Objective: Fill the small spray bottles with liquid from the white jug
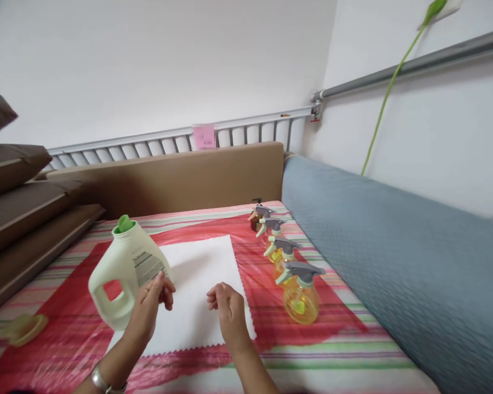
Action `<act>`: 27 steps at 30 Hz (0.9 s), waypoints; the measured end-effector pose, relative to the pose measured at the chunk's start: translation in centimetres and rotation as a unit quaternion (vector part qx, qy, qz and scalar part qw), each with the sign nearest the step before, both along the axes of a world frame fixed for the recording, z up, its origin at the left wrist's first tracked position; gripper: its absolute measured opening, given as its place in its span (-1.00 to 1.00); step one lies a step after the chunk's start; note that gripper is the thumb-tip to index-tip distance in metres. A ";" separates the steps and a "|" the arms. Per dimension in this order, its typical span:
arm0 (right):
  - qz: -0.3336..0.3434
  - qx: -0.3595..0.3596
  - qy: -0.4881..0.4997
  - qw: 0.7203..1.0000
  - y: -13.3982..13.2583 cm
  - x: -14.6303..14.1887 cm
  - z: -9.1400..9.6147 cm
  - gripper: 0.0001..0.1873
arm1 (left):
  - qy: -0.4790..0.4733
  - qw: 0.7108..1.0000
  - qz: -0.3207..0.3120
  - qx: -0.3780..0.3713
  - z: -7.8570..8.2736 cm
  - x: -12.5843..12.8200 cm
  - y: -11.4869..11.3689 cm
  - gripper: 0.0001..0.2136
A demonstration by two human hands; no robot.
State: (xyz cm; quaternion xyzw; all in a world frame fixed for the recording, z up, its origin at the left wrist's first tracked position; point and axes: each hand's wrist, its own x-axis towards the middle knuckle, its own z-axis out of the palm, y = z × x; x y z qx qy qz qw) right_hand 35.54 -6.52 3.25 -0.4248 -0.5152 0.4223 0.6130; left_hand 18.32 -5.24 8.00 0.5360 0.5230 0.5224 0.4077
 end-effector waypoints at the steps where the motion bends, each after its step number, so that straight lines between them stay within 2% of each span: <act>1: 0.005 0.005 -0.007 1.000 0.0 0.0 0.0 -0.48 | 0.000 1.000 0.005 0.007 0.1 -0.1 0.0 -0.55; 4: 0.028 -0.015 -0.028 0.999 0.3 0.0 -0.7 -0.46 | -0.007 1.000 0.016 0.010 0.1 0.0 0.3 -0.51; 9: 0.049 -0.073 -0.024 0.996 0.7 -0.2 -1.9 -0.41 | -0.026 0.998 0.041 -0.039 -1.1 -0.6 0.5 -0.46; 12: 0.067 -0.059 -0.021 0.996 0.2 -0.4 -1.4 -0.41 | -0.026 0.998 0.042 -0.039 -1.3 -1.2 0.4 -0.45; 17: 0.086 -0.010 -0.045 0.995 -0.7 -0.2 0.1 -0.46 | -0.007 0.999 0.042 -0.022 -0.7 -1.0 0.2 -0.43; 22: 0.065 -0.021 -0.015 0.998 -0.2 -0.2 -0.5 -0.41 | -0.006 0.998 0.037 -0.042 -1.1 -0.5 0.1 -0.44; 27: 0.061 -0.058 0.042 0.996 0.4 -0.5 -1.0 -0.31 | 0.005 0.998 0.031 -0.052 -2.2 -1.2 0.3 -0.45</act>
